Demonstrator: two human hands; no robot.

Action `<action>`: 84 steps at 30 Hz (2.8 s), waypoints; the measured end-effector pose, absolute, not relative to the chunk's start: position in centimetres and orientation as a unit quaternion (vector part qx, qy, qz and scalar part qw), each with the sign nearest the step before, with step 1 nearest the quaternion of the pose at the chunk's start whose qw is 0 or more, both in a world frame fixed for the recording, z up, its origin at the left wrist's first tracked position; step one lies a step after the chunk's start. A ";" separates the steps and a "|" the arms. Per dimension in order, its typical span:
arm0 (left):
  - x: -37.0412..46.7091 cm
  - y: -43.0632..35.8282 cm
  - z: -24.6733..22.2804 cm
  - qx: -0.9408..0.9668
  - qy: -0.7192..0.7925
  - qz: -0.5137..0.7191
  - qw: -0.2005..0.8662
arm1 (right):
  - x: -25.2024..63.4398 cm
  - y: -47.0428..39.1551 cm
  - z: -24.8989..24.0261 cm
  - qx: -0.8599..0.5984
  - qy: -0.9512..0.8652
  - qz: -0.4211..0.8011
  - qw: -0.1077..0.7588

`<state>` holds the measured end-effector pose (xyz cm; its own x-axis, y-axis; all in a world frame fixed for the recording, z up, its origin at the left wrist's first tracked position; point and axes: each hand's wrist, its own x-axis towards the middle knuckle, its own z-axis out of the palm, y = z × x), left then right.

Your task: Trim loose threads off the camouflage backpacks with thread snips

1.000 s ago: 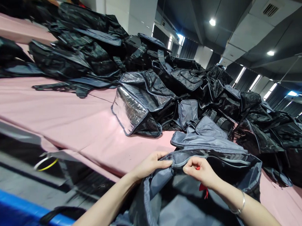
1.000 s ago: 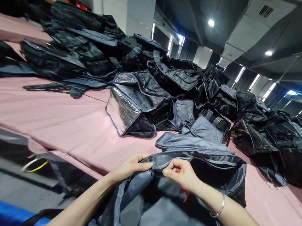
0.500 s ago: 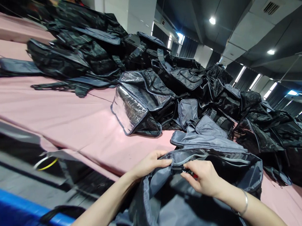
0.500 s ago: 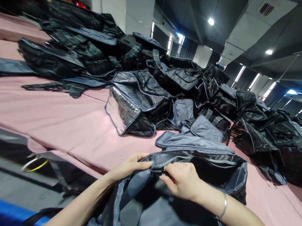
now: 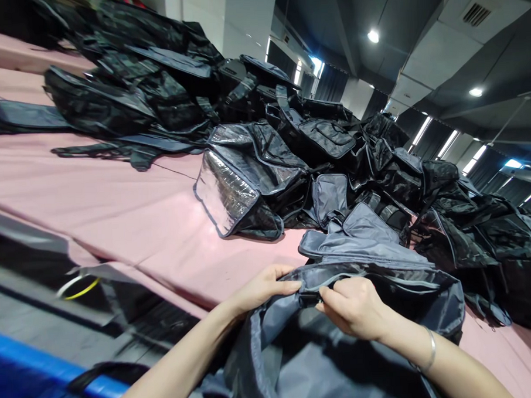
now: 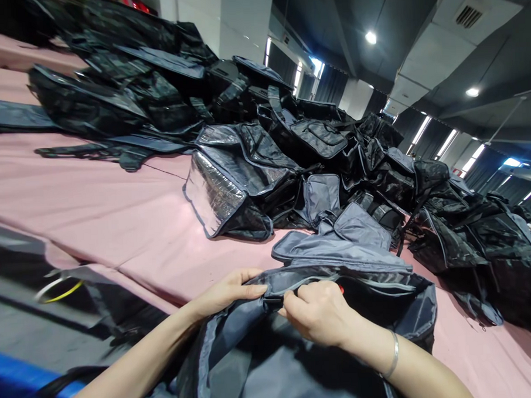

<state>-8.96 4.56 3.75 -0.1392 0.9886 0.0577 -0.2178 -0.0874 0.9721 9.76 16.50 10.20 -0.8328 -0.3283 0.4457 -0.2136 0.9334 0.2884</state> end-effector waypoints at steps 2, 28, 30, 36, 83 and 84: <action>-9.1 4.6 3.7 0.428 0.453 0.601 0.500 | 9.7 16.6 10.4 0.145 -0.953 -0.107 0.243; -9.3 4.7 3.6 0.481 0.474 0.569 0.469 | 8.6 18.2 11.1 0.046 -0.948 0.297 0.109; -9.3 4.7 3.6 0.480 0.475 0.570 0.468 | 8.6 18.3 11.0 0.070 -0.951 0.281 0.113; -9.5 4.6 3.7 0.485 0.477 0.570 0.461 | 9.2 17.9 10.9 0.091 -0.983 0.098 0.122; -9.6 5.0 3.9 0.491 0.480 0.566 0.456 | 8.4 16.9 10.5 0.109 -0.973 -0.195 0.060; -9.6 5.0 3.9 0.491 0.480 0.566 0.456 | 8.3 17.0 10.4 0.110 -0.975 -0.183 0.056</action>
